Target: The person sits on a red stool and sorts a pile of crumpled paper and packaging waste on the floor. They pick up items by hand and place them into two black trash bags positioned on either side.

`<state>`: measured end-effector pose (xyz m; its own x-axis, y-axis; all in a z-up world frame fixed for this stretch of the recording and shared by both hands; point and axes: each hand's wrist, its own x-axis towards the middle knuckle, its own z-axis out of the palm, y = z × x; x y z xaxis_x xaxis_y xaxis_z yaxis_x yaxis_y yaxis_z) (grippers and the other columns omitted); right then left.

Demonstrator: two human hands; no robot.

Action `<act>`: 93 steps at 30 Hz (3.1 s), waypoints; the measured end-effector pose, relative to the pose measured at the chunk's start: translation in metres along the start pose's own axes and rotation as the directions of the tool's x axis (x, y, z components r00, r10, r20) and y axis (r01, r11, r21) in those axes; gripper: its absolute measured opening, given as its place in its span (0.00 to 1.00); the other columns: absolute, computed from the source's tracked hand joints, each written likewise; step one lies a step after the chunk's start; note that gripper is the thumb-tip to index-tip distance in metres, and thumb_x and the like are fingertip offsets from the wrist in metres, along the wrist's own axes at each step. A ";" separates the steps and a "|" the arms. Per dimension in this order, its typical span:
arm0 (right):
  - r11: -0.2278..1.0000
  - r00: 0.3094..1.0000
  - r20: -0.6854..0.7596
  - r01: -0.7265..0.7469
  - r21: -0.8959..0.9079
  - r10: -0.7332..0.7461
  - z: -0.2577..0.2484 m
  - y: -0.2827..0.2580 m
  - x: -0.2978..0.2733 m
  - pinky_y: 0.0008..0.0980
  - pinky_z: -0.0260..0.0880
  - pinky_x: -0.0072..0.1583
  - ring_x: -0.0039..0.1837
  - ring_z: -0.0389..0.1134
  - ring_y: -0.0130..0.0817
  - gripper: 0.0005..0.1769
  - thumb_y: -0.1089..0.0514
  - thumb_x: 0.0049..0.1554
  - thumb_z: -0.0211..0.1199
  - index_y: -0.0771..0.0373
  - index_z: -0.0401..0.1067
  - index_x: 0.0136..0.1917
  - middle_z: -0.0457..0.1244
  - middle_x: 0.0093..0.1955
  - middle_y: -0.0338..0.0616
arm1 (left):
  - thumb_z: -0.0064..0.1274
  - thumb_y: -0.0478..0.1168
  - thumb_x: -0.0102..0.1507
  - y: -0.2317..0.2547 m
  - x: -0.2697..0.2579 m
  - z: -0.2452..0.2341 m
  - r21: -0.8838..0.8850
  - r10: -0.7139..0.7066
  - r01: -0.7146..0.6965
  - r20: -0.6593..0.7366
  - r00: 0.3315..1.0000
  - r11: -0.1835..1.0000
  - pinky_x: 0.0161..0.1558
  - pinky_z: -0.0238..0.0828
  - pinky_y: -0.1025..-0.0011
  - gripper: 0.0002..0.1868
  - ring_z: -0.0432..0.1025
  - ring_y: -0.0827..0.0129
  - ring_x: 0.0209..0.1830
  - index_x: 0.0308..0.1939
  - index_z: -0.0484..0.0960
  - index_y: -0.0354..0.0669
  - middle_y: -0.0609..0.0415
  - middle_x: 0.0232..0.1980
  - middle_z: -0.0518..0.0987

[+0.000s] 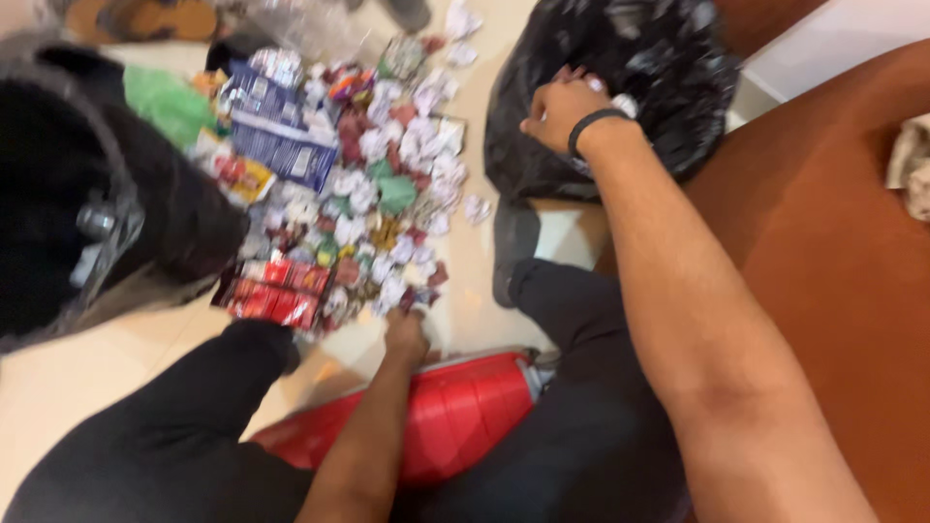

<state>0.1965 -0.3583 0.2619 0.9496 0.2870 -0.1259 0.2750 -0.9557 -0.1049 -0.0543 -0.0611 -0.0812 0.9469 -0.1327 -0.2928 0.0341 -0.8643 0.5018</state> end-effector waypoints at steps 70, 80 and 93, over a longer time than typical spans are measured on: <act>0.838 0.941 0.232 -0.328 0.436 0.247 0.347 -0.205 -0.118 0.49 0.70 0.56 0.56 0.67 0.56 0.13 0.54 0.53 0.71 0.57 0.76 0.51 0.57 0.62 0.57 | 0.64 0.67 0.51 0.003 -0.011 -0.093 -0.335 -0.746 0.716 0.057 0.664 0.612 0.53 0.71 0.49 0.36 0.75 0.42 0.52 0.46 0.80 0.41 0.39 0.58 0.76; 0.488 0.857 0.340 -0.504 0.713 0.388 0.359 -0.199 -0.108 0.32 0.74 0.43 0.32 0.73 0.32 0.19 0.48 0.59 0.62 0.68 0.76 0.39 0.67 0.29 0.47 | 0.61 0.51 0.56 -0.020 -0.006 -0.041 -0.333 -0.743 0.747 0.169 0.647 0.575 0.56 0.75 0.54 0.19 0.79 0.47 0.51 0.45 0.84 0.44 0.45 0.49 0.82; -0.194 0.794 0.417 -0.369 0.909 0.442 0.346 -0.197 -0.077 0.31 0.66 0.36 0.35 0.68 0.31 0.09 0.62 0.54 0.66 0.61 0.69 0.46 0.70 0.39 0.46 | 0.53 0.44 0.65 0.018 0.002 -0.085 -0.841 -0.057 0.498 0.519 0.853 -0.209 0.25 0.72 0.72 0.11 0.74 0.66 0.26 0.42 0.78 0.39 0.49 0.33 0.79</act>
<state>0.0171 -0.1694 -0.0485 0.8133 -0.1671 -0.5574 -0.5402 0.1391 -0.8299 -0.0245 -0.0359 -0.0030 0.6396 -0.3159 -0.7008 0.7338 0.5225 0.4342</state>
